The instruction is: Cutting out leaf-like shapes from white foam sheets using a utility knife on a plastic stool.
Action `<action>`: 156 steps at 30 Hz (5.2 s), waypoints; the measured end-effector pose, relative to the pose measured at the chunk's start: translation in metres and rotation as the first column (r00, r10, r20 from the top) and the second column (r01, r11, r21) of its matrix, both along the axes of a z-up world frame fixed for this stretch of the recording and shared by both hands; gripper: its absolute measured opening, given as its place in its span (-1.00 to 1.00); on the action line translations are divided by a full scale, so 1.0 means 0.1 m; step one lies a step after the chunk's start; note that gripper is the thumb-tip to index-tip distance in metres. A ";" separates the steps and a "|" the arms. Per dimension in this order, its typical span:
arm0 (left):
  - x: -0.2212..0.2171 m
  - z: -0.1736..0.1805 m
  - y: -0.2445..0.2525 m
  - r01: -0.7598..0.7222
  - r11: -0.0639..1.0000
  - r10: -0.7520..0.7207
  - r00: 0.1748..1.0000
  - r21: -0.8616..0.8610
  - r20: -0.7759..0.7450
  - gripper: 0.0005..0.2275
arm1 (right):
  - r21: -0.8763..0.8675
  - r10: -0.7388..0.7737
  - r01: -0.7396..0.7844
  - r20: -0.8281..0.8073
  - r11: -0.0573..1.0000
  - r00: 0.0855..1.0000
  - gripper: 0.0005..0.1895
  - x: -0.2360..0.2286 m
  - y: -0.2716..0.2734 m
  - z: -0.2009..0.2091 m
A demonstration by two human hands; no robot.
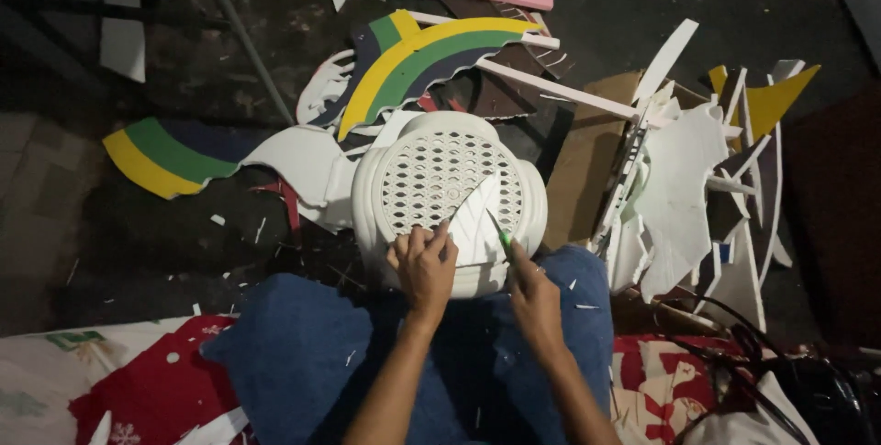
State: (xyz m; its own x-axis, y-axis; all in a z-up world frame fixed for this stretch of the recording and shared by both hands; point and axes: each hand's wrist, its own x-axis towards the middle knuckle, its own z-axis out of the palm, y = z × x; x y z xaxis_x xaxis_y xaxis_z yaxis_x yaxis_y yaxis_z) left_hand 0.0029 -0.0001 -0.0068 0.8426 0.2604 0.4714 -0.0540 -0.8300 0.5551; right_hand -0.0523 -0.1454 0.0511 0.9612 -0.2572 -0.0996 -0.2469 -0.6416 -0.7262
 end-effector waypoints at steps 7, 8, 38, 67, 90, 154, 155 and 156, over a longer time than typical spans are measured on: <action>-0.02 0.03 0.10 0.038 0.994 -0.041 0.999 -0.098 -0.027 -0.71 | 0.063 -0.046 0.049 -0.048 0.997 0.998 -0.47 -0.16 -0.02 -0.09; -0.03 0.04 0.13 0.099 0.969 -0.100 0.995 -0.225 0.006 -0.65 | 0.148 -0.056 0.061 -0.031 0.987 0.998 -0.45 -0.20 -0.04 -0.10; -0.33 0.07 -0.12 0.393 0.914 -0.405 0.887 -0.102 -0.219 -0.65 | 0.468 -0.188 0.203 -0.079 0.860 0.979 -0.69 0.06 -0.08 -0.58; 1.04 -0.16 0.96 0.068 0.793 -0.324 0.889 0.605 0.325 -0.89 | 0.475 -0.541 0.447 0.075 0.758 0.838 -0.56 0.13 -0.57 -0.53; -0.05 0.28 0.27 0.051 0.904 -0.223 0.903 -0.424 -0.367 -0.63 | 0.015 0.088 -0.087 -0.045 0.996 0.995 -0.48 -0.02 0.04 -0.15; -0.04 0.15 -0.06 0.008 0.999 -0.010 0.999 -0.053 -0.038 -0.94 | -0.193 0.196 -0.216 -0.116 0.957 0.974 -0.38 -0.07 0.40 -0.01; -0.04 0.16 -0.05 -0.002 0.999 0.000 0.999 -0.047 -0.037 -0.95 | -0.151 0.186 -0.200 -0.102 0.968 0.977 -0.40 -0.06 0.42 0.01; -0.03 0.17 -0.04 -0.012 0.999 0.010 0.999 -0.042 -0.035 -0.94 | -0.108 0.175 -0.184 -0.088 0.977 0.981 -0.42 -0.05 0.45 0.04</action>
State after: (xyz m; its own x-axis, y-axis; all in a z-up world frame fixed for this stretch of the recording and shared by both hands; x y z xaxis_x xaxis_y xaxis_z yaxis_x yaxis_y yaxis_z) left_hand -0.0005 -0.0040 0.0107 0.8554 0.2889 0.4298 -0.0248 -0.8062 0.5912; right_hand -0.0570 -0.1003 0.0556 0.9832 -0.0955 -0.1556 -0.1731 -0.7584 -0.6284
